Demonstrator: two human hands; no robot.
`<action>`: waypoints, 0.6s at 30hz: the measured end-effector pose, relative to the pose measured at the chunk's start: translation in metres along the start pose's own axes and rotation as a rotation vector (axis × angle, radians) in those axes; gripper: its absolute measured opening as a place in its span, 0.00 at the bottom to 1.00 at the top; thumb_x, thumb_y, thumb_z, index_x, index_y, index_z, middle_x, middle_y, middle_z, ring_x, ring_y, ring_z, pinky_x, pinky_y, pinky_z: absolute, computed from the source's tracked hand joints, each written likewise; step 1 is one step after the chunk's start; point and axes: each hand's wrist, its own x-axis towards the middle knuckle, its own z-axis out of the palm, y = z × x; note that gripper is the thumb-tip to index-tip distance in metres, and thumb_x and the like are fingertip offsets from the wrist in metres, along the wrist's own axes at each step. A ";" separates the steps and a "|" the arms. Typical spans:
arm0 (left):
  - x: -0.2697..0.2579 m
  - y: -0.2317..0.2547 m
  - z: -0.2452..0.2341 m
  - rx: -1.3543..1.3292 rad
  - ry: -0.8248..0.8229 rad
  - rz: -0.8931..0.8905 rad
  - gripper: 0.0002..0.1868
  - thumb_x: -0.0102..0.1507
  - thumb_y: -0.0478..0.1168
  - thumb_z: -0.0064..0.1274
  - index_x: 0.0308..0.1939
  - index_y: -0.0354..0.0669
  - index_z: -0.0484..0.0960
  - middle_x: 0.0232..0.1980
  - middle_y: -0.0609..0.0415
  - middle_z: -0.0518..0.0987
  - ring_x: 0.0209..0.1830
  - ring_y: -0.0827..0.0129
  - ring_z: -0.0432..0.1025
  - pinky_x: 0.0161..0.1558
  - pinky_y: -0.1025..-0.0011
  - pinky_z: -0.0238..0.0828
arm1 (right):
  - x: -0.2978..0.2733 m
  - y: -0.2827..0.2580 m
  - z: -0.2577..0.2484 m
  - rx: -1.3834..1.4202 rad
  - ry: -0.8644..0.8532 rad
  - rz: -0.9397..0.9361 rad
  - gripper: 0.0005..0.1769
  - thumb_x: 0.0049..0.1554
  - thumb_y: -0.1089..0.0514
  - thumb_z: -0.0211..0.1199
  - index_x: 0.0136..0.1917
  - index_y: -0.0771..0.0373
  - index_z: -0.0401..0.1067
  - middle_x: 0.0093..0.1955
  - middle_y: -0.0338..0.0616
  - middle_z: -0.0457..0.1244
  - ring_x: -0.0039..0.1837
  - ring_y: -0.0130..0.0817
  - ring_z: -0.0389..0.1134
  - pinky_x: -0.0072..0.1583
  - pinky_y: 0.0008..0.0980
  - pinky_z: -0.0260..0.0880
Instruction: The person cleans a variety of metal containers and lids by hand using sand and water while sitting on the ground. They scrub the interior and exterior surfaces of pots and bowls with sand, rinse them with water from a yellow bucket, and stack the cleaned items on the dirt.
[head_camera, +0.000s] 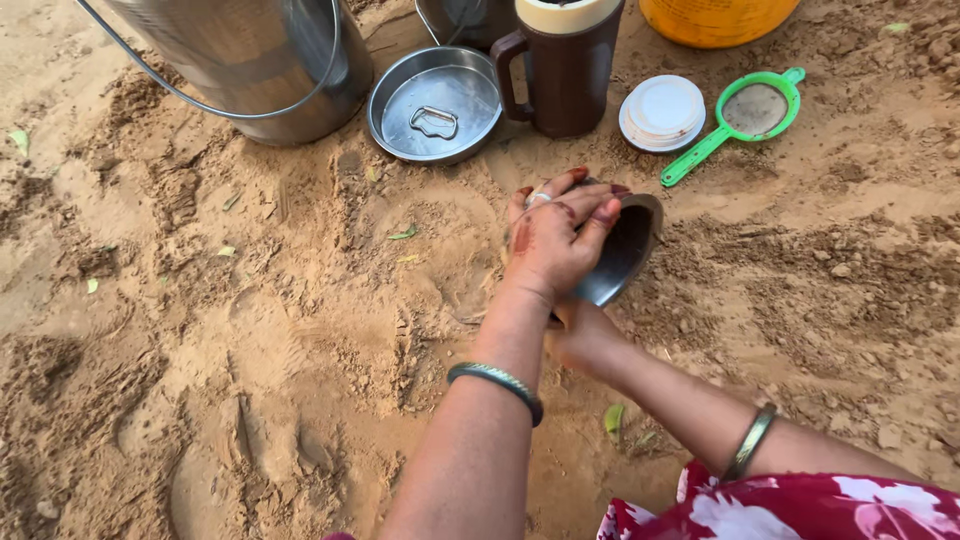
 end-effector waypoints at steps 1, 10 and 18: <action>0.000 -0.001 -0.001 -0.002 -0.004 -0.002 0.18 0.67 0.58 0.48 0.52 0.61 0.88 0.59 0.63 0.82 0.71 0.66 0.69 0.71 0.45 0.43 | 0.001 -0.001 0.002 0.002 -0.001 0.005 0.33 0.52 0.57 0.60 0.71 0.62 0.65 0.70 0.57 0.63 0.77 0.47 0.60 0.74 0.43 0.60; 0.009 -0.014 -0.008 -0.040 -0.032 -0.099 0.18 0.67 0.57 0.47 0.54 0.61 0.87 0.60 0.59 0.82 0.68 0.64 0.70 0.68 0.49 0.49 | 0.034 0.043 -0.085 -1.076 0.154 -0.652 0.32 0.48 0.61 0.58 0.67 0.61 0.67 0.70 0.49 0.61 0.75 0.44 0.57 0.77 0.50 0.46; -0.006 -0.003 -0.002 -0.069 0.094 0.008 0.16 0.69 0.52 0.47 0.52 0.57 0.87 0.58 0.62 0.84 0.69 0.64 0.69 0.68 0.50 0.49 | 0.015 0.037 0.000 -0.203 -0.003 -0.094 0.25 0.46 0.67 0.59 0.59 0.69 0.71 0.58 0.58 0.67 0.63 0.58 0.65 0.63 0.51 0.65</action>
